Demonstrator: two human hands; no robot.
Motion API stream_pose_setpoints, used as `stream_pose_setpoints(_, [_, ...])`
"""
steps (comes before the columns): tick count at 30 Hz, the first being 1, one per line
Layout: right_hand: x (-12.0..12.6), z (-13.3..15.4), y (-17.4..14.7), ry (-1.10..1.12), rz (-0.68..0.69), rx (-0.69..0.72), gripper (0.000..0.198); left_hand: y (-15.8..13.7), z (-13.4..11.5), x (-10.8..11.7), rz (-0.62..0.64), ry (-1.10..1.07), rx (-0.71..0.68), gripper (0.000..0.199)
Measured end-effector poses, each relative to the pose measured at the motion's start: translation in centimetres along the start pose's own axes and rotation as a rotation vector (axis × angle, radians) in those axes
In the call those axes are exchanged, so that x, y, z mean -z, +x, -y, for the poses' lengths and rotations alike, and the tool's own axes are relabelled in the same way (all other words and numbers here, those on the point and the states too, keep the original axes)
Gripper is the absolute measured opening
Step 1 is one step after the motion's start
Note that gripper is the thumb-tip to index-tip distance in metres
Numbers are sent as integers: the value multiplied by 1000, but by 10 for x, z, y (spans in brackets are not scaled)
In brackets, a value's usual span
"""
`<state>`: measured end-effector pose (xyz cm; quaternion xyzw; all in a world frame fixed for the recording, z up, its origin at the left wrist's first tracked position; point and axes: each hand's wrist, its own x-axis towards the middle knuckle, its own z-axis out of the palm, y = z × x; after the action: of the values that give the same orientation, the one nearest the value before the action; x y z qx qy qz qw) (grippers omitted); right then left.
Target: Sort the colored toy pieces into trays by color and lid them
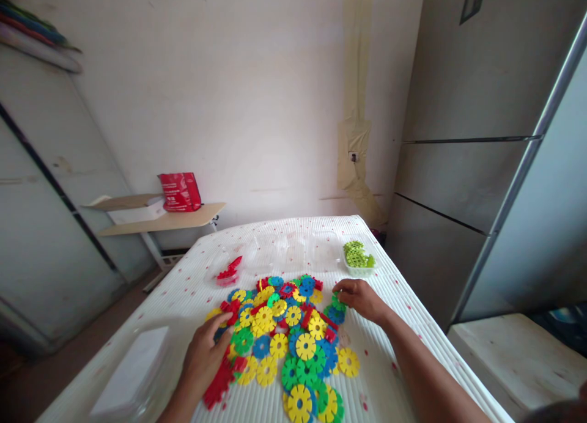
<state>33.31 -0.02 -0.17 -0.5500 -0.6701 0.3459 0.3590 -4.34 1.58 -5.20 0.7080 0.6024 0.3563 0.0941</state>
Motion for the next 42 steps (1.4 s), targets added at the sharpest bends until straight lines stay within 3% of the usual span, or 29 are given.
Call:
stream_pose_setpoints(9, [5, -8, 3, -316, -165, 16, 24, 0, -1, 0, -23, -23, 8, 36])
stream_pose_setpoints(18, [-1, -3, 0, -413, -118, 10, 23, 0, -3, 2, -12, -19, 16, 36])
stream_pose_setpoints(28, [-4, -5, -1, -129, 68, -66, 22, 0, 0, 0, -3, -15, 14, 37])
stream_pose_setpoints(36, [1, -8, 0, -351, -28, 19, 24, -1, -1, 0, -13, -12, 16, 37])
stream_pose_setpoints(42, [-2, 0, -3, -480, 28, 9, 36, 0, -2, 0, 0, -10, 13, 38])
